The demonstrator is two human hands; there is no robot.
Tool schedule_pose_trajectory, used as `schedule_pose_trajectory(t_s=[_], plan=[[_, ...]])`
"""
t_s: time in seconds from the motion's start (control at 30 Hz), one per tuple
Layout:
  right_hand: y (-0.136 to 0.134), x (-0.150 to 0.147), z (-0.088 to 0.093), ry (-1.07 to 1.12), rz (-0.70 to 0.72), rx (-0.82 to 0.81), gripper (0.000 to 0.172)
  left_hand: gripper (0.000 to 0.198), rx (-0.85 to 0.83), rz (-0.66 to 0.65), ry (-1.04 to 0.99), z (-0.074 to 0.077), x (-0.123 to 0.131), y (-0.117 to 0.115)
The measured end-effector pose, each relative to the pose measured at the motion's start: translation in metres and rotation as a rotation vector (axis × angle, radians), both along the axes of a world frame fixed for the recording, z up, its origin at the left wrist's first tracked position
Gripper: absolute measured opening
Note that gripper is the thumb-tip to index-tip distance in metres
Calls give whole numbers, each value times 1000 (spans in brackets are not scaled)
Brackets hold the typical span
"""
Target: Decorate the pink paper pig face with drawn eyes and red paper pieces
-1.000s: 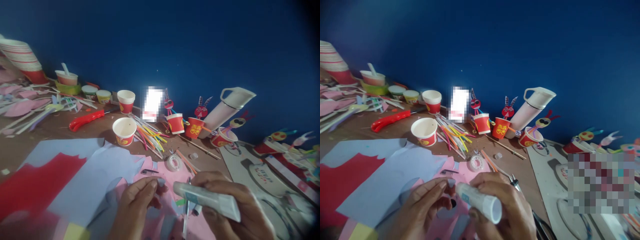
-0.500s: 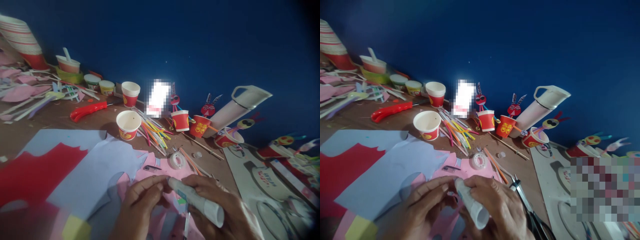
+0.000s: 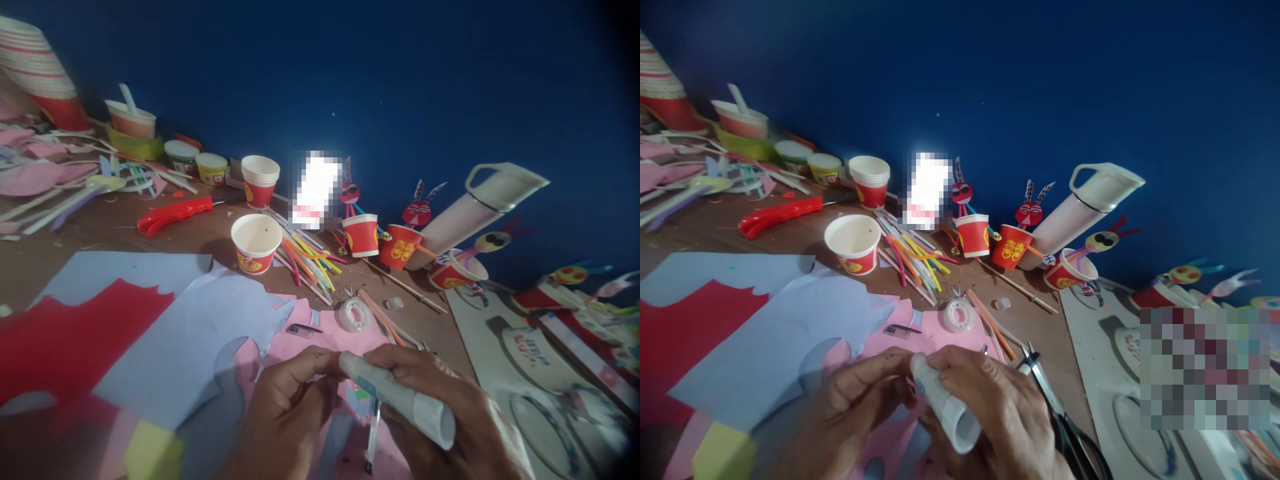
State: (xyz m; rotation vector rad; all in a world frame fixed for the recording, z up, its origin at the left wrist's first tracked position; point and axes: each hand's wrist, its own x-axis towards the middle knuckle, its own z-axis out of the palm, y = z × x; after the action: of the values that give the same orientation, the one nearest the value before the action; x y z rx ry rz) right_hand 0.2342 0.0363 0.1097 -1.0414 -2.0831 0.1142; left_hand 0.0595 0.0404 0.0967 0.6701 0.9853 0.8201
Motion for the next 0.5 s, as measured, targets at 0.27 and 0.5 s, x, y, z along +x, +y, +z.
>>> schedule_pose_trajectory(t_s=[0.27,0.5], plan=[[4,10,6,-146,24,-31,32,19,-29,90,-61,-5,0,3],[4,4,4,-91,-29,21,26,20,-75,166,-242,-9,1,0]])
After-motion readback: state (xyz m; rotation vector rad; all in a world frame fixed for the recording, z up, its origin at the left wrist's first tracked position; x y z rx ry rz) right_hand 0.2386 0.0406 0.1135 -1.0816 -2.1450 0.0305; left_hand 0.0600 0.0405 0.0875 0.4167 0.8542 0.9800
